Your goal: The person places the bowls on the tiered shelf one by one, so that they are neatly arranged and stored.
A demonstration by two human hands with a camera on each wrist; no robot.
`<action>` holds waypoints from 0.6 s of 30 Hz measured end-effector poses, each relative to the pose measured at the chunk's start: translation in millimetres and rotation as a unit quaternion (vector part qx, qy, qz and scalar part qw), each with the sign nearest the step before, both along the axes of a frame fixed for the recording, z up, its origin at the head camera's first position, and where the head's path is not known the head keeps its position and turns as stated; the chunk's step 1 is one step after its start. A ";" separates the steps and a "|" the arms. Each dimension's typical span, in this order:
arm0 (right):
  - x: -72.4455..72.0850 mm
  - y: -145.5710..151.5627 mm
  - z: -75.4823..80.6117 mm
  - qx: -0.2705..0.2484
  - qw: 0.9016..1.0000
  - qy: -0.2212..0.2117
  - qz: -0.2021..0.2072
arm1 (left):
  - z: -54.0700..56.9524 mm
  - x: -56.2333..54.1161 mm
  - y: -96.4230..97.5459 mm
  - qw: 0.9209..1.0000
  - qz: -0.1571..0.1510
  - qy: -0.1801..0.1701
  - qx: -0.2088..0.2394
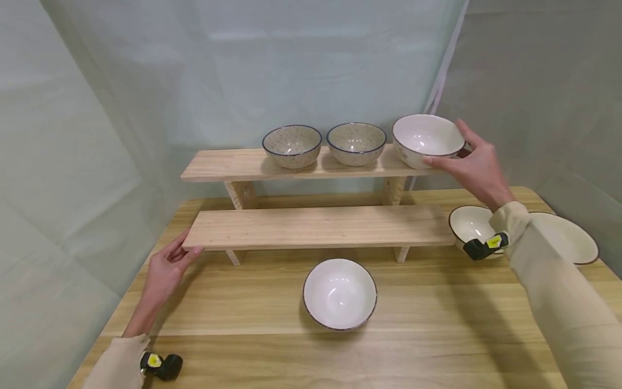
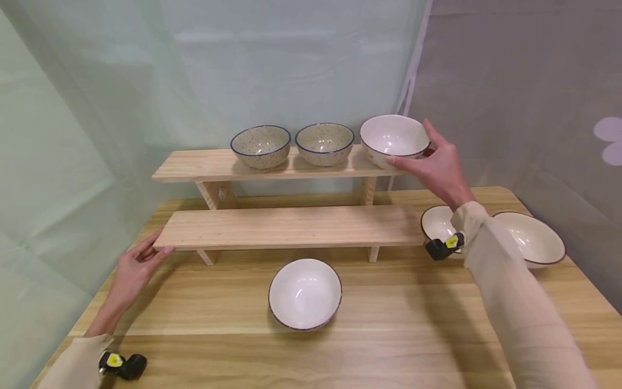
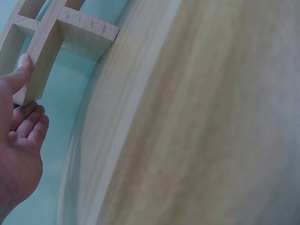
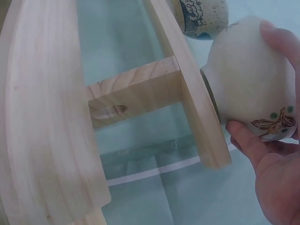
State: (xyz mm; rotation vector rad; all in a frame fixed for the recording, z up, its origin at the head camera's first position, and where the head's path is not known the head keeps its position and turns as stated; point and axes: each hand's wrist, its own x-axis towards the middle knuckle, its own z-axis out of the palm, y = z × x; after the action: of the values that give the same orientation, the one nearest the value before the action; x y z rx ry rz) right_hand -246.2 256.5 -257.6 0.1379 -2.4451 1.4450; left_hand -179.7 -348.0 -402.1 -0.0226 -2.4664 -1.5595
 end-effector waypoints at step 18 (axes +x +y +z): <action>-8.9 -3.1 6.7 0.021 0.998 -0.057 0.018 | 0.2 0.7 -0.3 1.000 0.001 0.003 -0.002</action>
State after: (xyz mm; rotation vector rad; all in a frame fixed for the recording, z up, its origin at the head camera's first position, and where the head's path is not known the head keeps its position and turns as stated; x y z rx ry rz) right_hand -255.1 253.4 -250.9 0.1128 -2.5777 1.4557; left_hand -179.0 -348.3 -401.9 -0.0247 -2.4644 -1.5509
